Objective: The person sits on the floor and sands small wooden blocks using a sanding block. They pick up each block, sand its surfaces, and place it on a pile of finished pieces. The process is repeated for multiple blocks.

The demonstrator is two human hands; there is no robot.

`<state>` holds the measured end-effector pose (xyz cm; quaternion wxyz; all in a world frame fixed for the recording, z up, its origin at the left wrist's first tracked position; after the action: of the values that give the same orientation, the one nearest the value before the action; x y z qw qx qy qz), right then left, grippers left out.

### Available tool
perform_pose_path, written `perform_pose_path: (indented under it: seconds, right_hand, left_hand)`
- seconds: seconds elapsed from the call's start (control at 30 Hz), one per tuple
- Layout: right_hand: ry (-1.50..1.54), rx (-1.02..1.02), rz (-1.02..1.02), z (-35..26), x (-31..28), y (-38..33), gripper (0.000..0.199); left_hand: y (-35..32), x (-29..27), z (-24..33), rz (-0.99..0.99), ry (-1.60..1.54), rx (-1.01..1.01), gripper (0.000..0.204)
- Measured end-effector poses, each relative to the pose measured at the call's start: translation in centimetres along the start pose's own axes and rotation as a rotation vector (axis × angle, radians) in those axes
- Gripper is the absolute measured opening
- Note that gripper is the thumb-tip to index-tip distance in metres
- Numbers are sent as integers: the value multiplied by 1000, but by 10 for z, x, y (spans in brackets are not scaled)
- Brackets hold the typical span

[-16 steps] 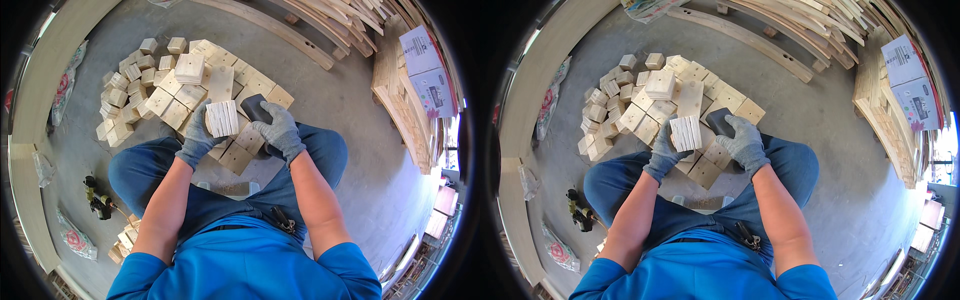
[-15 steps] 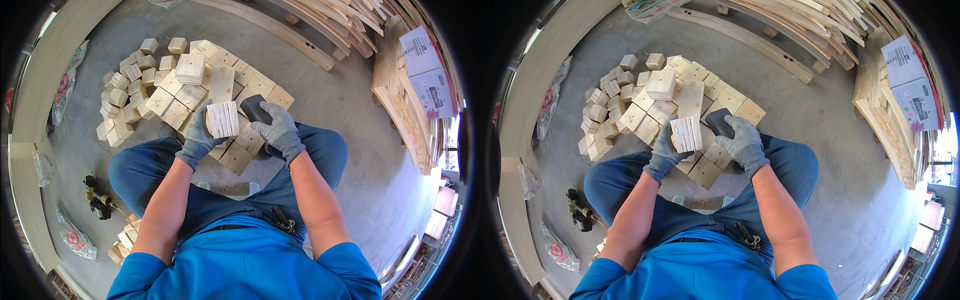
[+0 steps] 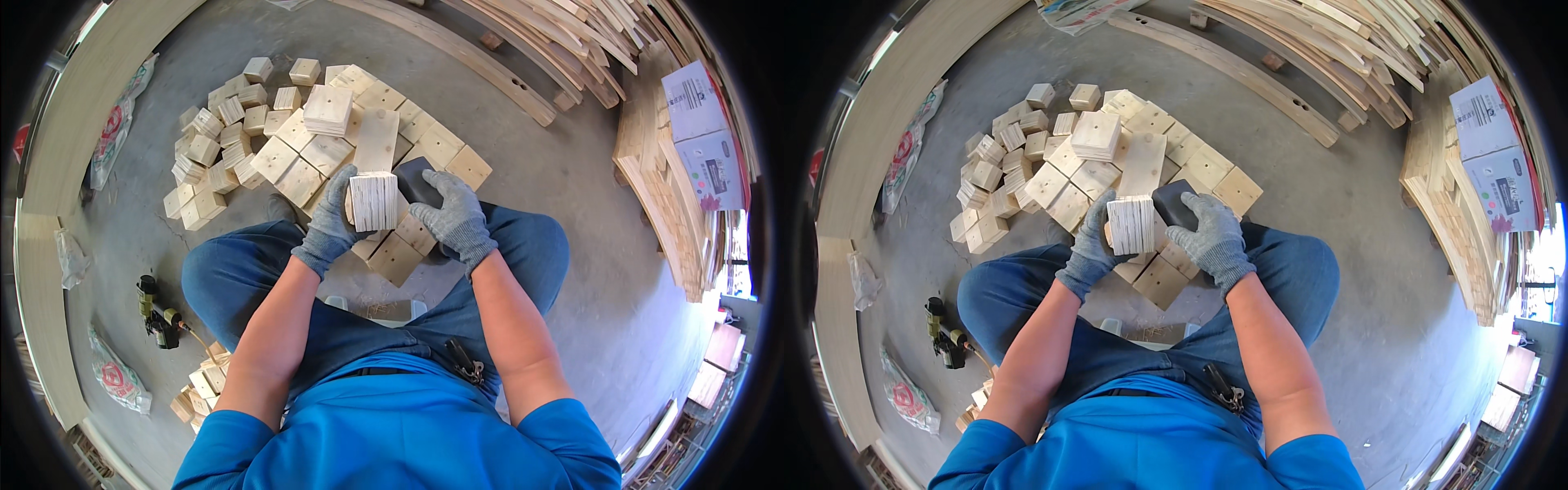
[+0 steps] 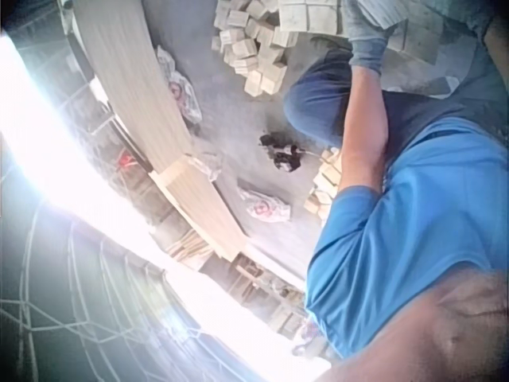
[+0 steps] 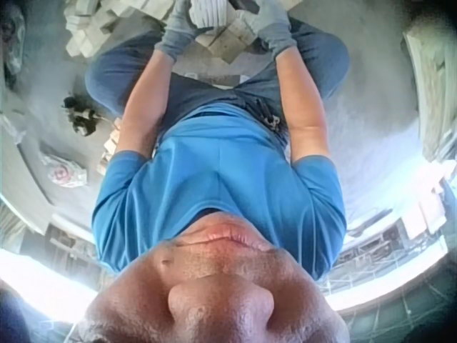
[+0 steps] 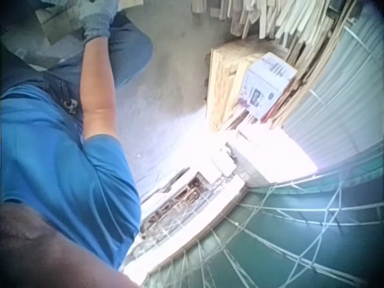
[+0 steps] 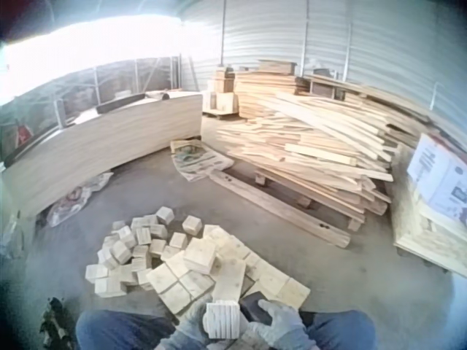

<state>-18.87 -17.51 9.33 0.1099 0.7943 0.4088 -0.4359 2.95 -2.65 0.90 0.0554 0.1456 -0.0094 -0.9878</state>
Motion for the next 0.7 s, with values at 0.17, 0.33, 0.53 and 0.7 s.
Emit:
perform_pose_path:
  seconds: [0.17,0.33,0.53,0.7]
  right_hand:
    - [-18,1,18,-3,-1,1,71]
    - [5,1,0,0,5,8,70]
    - [28,35,-20,0,5,8,70]
    - [25,37,-20,1,6,7,70]
  left_hand:
    - [6,-7,-11,74,546,66,122]
    - [4,-8,-18,49,395,-2,128]
    - [4,-13,7,-53,277,-74,151]
    - [3,-19,15,-102,226,-74,156]
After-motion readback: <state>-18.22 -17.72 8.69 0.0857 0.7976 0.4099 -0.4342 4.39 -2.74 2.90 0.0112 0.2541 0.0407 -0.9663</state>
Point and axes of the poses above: each hand's wrist, its own y-axis towards the middle knuckle, its own x-axis out of the palm, z = x × y, the point moved 2 cm from there along y, towards the middle knuckle, and after that the axes turned 13 degrees about -z, right-handed, at the moved point
